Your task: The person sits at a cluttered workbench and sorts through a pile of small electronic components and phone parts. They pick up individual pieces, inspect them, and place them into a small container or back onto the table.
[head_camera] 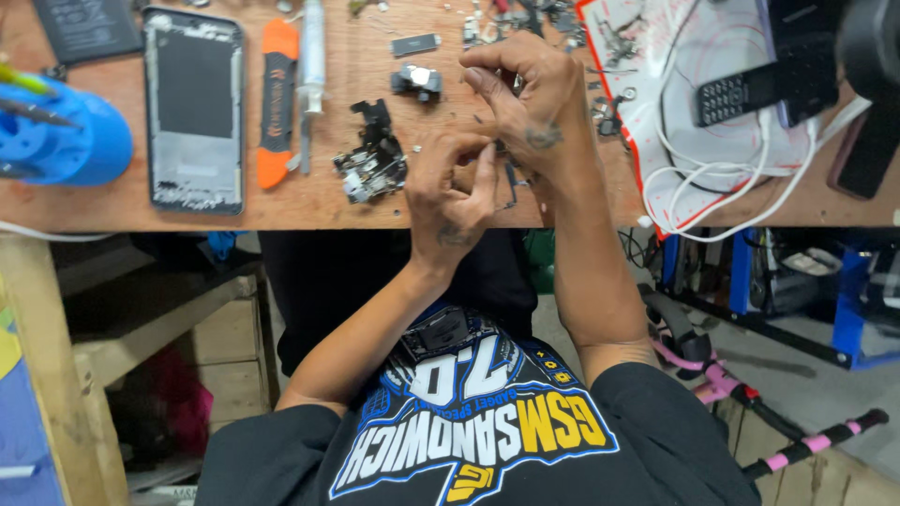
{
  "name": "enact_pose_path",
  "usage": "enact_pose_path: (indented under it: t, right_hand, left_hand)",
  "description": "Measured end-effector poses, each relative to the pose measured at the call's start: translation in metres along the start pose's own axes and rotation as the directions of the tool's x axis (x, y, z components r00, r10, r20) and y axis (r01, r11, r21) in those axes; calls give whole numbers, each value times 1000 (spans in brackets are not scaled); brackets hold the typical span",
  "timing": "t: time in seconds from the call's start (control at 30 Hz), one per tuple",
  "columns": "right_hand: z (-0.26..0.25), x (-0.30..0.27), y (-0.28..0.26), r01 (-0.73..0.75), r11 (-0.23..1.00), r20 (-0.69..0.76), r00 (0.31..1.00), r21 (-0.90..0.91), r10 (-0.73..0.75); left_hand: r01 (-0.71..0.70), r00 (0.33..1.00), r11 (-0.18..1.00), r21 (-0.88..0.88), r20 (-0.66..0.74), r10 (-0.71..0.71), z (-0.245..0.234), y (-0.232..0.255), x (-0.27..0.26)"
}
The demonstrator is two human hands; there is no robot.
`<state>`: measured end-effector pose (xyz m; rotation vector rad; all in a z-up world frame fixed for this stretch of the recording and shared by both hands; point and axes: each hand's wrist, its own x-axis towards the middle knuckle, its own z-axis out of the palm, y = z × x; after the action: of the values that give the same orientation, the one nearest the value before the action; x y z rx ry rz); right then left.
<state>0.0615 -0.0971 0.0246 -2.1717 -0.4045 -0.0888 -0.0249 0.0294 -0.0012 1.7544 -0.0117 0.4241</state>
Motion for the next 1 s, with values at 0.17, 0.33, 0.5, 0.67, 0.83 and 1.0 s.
enact_pose_path:
  t: [0.17, 0.33, 0.5, 0.67, 0.83, 1.0]
  right_hand:
    - [-57, -31, 18, 21, 996, -157, 987, -84, -34]
    - [-123, -68, 30, -145, 888, -206, 977, -437, 59]
    - [-109, -86, 43, -223, 815, -175, 973, -535, 151]
    - [-93, -88, 45, -233, 784, -200, 970, -575, 141]
    - [-92, -88, 42, -160, 825, -220, 975, -541, 45]
    - [-96, -92, 38, -261, 897, -199, 959, -356, 200]
  left_hand:
    - [19, 1000, 1000, -4, 12, -19, 2, 2, -1]
    - [2, 1000, 1000, 4, 11, -2, 4, 1, -1]
    - [5, 1000, 1000, 14, 7, -5, 6, 0, -2]
    - [48, 999, 999, 1, 11, -48, 7, 0, -4]
    - [17, 1000, 1000, 17, 7, -17, 8, -1, -4]
    - [78, 997, 997, -28, 31, -77, 8, -2, -6]
